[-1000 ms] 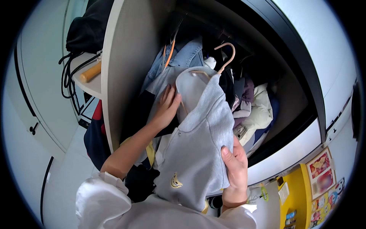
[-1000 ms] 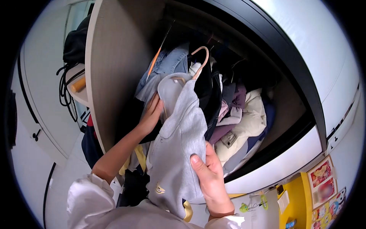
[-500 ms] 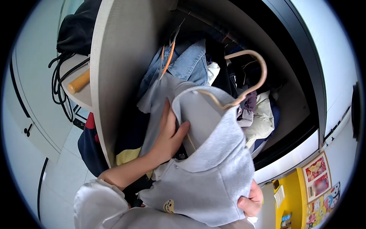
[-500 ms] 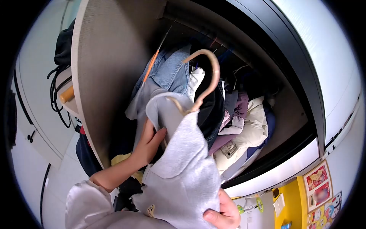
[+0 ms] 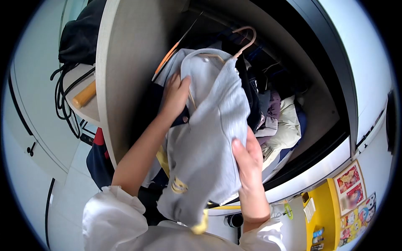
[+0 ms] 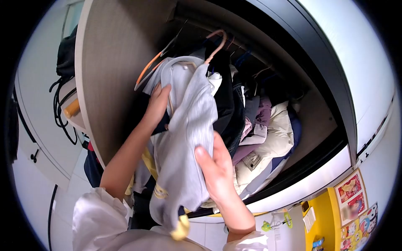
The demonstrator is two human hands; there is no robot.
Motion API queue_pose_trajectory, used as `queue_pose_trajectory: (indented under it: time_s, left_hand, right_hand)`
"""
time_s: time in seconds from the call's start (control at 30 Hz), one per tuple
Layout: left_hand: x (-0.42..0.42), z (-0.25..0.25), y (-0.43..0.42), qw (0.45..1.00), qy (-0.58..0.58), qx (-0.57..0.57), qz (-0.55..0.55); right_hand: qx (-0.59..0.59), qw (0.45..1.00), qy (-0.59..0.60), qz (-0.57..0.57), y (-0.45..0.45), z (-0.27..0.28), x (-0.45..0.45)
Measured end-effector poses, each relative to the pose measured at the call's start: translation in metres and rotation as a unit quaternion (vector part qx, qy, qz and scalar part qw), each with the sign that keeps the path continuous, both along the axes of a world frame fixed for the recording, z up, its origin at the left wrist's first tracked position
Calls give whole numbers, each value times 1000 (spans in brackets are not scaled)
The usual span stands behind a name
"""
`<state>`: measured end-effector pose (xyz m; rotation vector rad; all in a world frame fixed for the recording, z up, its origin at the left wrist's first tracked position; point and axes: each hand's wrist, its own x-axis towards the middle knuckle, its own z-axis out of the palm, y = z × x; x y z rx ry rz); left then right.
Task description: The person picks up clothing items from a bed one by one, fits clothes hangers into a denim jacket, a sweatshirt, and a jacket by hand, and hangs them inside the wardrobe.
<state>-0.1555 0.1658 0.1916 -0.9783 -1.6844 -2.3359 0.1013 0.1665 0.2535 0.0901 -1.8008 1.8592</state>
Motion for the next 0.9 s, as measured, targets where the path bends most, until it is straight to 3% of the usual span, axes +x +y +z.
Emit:
queue_pose_trajectory:
  time_s: [0.07, 0.2, 0.33, 0.43, 0.47, 0.67, 0.9]
  left_hand:
    - [-3, 5, -11, 994, -11, -97, 48]
    - [-2, -17, -25, 977, 5, -168, 130]
    - [-25, -53, -8, 989, -37, -116, 86]
    - [-36, -42, -4, 985, -97, -111, -90]
    - [-38, -46, 8, 994, -78, -43, -59]
    - [-74, -42, 59, 994, 23, -59, 93]
    - [-99, -15, 57, 992, 49, -55, 103]
  right_hand:
    - [-10, 1000, 12, 3, 8, -5, -23]
    - [-4, 1000, 28, -3, 17, -8, -57]
    - [1, 999, 51, -11, 23, -4, -86]
    - [10, 998, 60, -22, 26, -1, -105]
    - [15, 997, 68, -22, 27, 1, -111]
    - [28, 994, 94, -58, 33, 11, -149]
    - [32, 994, 83, -56, 32, 28, -205]
